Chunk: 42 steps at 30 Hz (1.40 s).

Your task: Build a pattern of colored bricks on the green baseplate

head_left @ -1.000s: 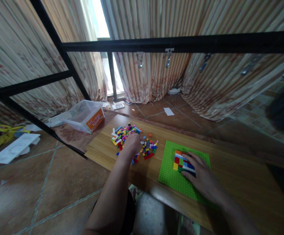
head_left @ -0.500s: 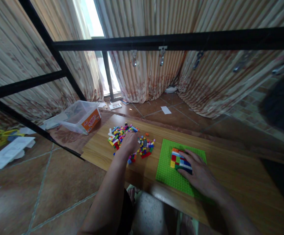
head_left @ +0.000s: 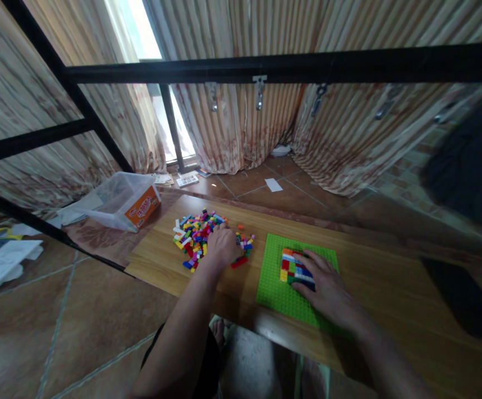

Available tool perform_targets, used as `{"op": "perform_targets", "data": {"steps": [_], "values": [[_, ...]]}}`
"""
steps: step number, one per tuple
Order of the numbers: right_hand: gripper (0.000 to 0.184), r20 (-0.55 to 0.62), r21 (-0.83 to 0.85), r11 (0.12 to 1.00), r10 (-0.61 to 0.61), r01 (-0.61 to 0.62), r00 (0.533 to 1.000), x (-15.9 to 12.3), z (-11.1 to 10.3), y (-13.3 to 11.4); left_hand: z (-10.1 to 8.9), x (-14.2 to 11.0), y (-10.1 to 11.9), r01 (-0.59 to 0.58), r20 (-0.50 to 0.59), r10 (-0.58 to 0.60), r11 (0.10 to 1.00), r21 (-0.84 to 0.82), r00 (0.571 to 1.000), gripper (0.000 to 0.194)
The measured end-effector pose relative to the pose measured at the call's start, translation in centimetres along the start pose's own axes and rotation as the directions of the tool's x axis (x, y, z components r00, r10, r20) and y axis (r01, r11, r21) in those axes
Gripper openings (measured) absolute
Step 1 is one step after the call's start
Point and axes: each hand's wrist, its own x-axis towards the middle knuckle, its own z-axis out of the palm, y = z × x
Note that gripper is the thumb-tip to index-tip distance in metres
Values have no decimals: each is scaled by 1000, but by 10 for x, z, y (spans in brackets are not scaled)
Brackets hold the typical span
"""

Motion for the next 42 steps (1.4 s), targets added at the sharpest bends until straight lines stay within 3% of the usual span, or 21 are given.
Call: {"op": "perform_targets", "data": {"steps": [4, 7, 9, 11, 14, 19, 23, 25, 27, 30, 33, 42], "values": [[56, -16, 60, 998, 8, -7, 1000, 0, -8, -2, -4, 3, -7, -65, -76, 60, 996, -65, 995, 22], [50, -130, 153, 988, 38, -18, 991, 2, -20, -2, -10, 2, -9, -135, -93, 112, 944, -301, 989, 24], [44, -248, 217, 976, 79, -24, 966, 4, -28, -2, -15, 0, -5, -199, -41, 211, 815, -545, 977, 32], [38, -326, 277, 961, 101, -7, 940, 5, -35, -5, -15, -5, 6, -208, 16, 330, 631, -747, 944, 37], [35, -306, 372, 927, 69, 53, 949, 4, -38, -15, -6, -11, 29, -68, 132, 429, 420, -905, 894, 38], [31, -188, 517, 851, 9, 92, 982, 3, -31, -37, 21, -17, 58, 199, 300, 511, 243, -949, 806, 37], [23, -165, 509, 858, 28, 61, 986, 3, -27, -43, 27, -19, 63, 334, 351, 510, 129, -934, 785, 37], [22, -176, 471, 880, 27, 60, 984, 3, -27, -41, 26, -18, 61, 354, 383, 499, 156, -922, 777, 38], [22, -192, 416, 907, 18, 65, 981, 2, -27, -39, 22, -16, 57, 321, 405, 479, 249, -914, 779, 37], [17, -184, 305, 949, -19, 76, 983, 1, -24, -35, 18, -10, 50, 214, 382, 399, 403, -890, 834, 33], [9, -144, 203, 976, -43, 72, 989, 0, -19, -32, 18, -7, 45, 138, 346, 351, 500, -855, 870, 31], [9, -146, 138, 990, 25, -5, 989, 2, -8, -26, 43, -7, 50, -118, 262, 475, 632, -766, 840, 25]]}}
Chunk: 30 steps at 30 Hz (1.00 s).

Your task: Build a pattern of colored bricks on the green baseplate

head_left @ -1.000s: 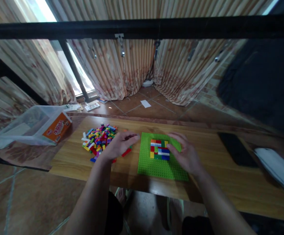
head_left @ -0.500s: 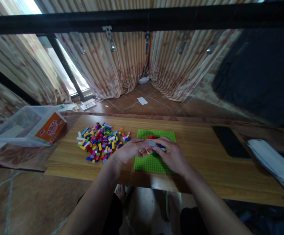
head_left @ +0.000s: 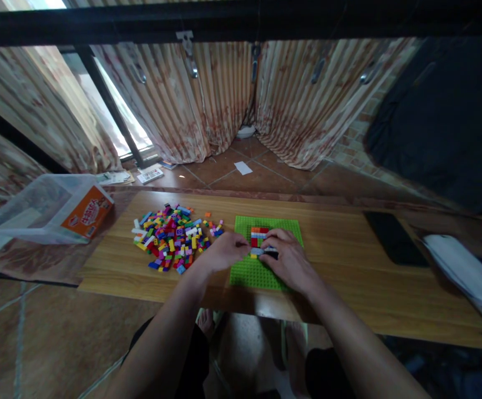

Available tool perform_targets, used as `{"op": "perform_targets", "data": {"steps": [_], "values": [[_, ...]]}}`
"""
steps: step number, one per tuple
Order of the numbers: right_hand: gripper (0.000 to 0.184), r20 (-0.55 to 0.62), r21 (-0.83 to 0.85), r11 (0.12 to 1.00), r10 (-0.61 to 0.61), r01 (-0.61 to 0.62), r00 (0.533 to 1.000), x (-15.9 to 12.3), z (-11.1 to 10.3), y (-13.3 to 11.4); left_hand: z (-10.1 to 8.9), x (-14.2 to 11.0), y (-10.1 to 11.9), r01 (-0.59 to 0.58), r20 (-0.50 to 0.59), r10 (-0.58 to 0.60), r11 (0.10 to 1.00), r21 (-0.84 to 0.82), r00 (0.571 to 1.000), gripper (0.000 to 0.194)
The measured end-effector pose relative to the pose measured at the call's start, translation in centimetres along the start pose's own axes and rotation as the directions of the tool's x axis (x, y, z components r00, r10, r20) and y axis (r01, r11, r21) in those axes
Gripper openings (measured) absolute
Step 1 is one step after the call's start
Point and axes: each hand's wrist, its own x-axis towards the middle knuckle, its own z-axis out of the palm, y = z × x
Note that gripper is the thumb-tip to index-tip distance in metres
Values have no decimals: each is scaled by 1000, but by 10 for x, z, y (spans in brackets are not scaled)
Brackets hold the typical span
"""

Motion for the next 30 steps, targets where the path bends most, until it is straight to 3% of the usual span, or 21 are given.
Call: {"op": "perform_targets", "data": {"steps": [13, 23, 30], "values": [[12, -78, 103, 984, 152, -144, 985, 4, -1, -2, 6, 6, 5, 83, -80, -77, 994, 76, 994, 27], [15, -157, 138, 969, 225, -204, 962, 6, 12, 4, 11, 8, 7, 111, -173, -88, 985, 131, 981, 26], [28, -207, 38, 945, 327, -326, 922, 7, 14, 7, 16, 8, 11, 178, -200, -160, 981, 81, 967, 21]]}}
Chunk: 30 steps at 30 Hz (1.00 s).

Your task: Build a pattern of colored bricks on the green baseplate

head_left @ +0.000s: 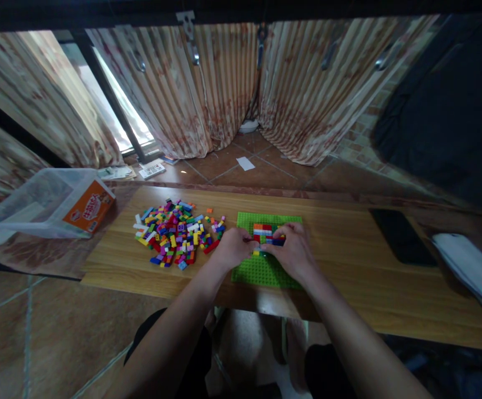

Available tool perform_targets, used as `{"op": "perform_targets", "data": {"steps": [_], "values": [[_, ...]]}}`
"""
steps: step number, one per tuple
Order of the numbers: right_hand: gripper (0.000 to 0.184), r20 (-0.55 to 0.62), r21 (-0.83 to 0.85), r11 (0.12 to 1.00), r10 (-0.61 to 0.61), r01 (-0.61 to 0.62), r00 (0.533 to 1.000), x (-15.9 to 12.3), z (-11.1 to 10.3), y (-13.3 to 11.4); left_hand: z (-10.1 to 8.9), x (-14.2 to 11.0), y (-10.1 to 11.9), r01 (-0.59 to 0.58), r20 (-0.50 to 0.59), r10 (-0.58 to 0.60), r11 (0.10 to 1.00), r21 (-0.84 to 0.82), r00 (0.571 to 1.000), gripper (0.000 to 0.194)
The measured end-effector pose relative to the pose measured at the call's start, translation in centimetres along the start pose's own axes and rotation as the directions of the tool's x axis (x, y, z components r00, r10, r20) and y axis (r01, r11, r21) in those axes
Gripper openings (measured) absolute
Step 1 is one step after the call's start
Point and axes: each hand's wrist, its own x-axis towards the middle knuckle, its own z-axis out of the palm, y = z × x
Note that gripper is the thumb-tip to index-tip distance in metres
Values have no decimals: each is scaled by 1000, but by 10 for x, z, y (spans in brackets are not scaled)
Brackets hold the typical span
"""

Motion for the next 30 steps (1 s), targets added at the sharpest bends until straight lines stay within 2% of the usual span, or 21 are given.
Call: {"op": "perform_targets", "data": {"steps": [6, 11, 18, 25, 30], "values": [[37, -6, -121, 992, 43, -43, 999, 0, 3, 4, 4, 0, -1, 64, 10, -63, 996, -56, 998, 18], [36, 12, -170, 985, -30, 32, 999, 2, 4, 13, 7, -3, -2, 70, -22, -71, 997, -40, 997, 17], [40, 103, -185, 982, -11, 30, 995, 8, 2, 19, 11, -9, -1, -32, -127, 46, 993, 115, 991, 19], [39, 179, -160, 984, -47, 76, 983, 11, -1, 26, 5, -9, -1, -34, -45, 40, 992, 124, 998, 27], [40, 236, -156, 987, -8, 46, 972, 15, -4, 29, 6, -4, -1, -63, -40, 77, 960, 273, 996, 34]]}}
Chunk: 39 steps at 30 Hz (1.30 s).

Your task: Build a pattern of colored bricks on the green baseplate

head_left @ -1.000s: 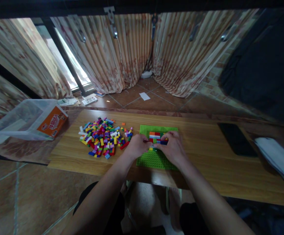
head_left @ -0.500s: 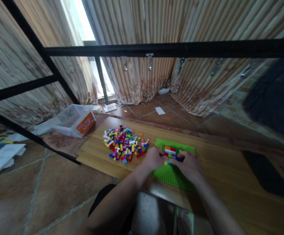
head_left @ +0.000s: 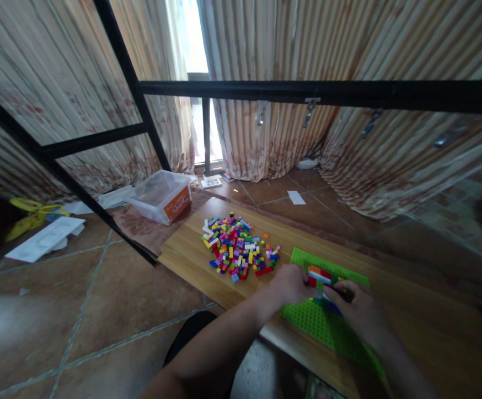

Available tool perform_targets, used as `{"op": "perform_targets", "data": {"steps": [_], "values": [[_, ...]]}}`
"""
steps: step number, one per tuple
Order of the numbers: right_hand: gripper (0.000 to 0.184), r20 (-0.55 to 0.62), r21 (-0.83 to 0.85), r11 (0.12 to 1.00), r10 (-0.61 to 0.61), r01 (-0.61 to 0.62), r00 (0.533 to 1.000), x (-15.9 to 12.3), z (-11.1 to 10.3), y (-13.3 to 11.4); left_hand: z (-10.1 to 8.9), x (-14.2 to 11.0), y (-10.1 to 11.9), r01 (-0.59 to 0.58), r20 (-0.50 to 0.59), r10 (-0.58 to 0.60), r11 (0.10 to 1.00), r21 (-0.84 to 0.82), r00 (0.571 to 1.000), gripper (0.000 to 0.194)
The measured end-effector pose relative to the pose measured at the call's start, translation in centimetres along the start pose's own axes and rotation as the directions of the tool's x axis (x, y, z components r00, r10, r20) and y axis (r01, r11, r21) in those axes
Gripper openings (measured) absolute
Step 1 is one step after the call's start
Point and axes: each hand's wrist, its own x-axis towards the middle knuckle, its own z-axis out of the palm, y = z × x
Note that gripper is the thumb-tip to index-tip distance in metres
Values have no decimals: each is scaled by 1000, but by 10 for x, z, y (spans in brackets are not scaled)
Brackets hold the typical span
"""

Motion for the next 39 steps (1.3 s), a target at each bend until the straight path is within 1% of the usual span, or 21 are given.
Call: {"op": "perform_targets", "data": {"steps": [3, 6, 8, 10, 12, 14, 15, 16, 18, 20, 21, 24, 28, 31, 36, 39], "values": [[40, -15, -31, 1000, 3, -4, 1000, 0, 2, 0, 1, -1, 4, 43, 18, -44, 998, 49, 999, 35], [40, -12, -43, 999, -4, 3, 1000, 0, 3, -2, 3, -5, 9, 59, 52, -63, 996, 69, 997, 35], [38, -1, -47, 999, -8, 7, 1000, 0, 2, -2, 3, -7, 10, 53, 41, -56, 996, 68, 998, 35], [37, 6, -36, 999, -5, 5, 1000, -1, 0, -2, -2, -10, 9, 39, 6, -39, 998, 55, 999, 35], [38, -1, -17, 1000, 11, -11, 1000, -2, -3, 0, -16, -12, 2, 23, -43, -22, 999, 30, 999, 34], [40, -14, -4, 999, 45, -45, 999, -3, -5, 2, -37, -15, -12, 1, -115, -1, 1000, -2, 993, 30], [40, -17, 1, 998, 56, -56, 998, -4, -6, 2, -49, -17, -21, 13, -166, -13, 1000, -2, 986, 29], [40, -19, 6, 998, 60, -60, 998, -4, -6, 3, -62, -19, -31, 48, -212, -43, 999, 19, 976, 28], [40, -21, 16, 999, 51, -50, 999, -5, -6, 3, -84, -24, -53, 190, -310, -164, 980, 56, 936, 24], [38, -27, 18, 999, 30, -29, 999, -6, -7, 2, -99, -29, -71, 326, -384, -273, 942, 77, 882, 26], [37, -34, 9, 1000, 21, -21, 999, -6, -7, 1, -103, -31, -78, 367, -397, -304, 926, 92, 866, 29], [34, -47, -15, 1000, 6, -7, 999, -5, -7, -1, -107, -36, -88, 421, -385, -340, 895, 146, 858, 33], [34, -58, -3, 1000, -14, 13, 998, -5, -6, -2, -104, -34, -86, 482, -379, -385, 852, 204, 842, 32], [33, -61, -7, 1000, -4, 3, 998, -6, -5, -2, -102, -31, -84, 497, -392, -383, 832, 247, 836, 31], [30, -76, 16, 999, -31, 32, 997, -8, -5, -3, -104, -32, -89, 479, -411, -340, 824, 302, 846, 26], [29, -124, 44, 999, 2, 4, 992, -10, -10, -11, -107, -35, -90, 408, -422, -279, 876, 256, 863, 20]]}}
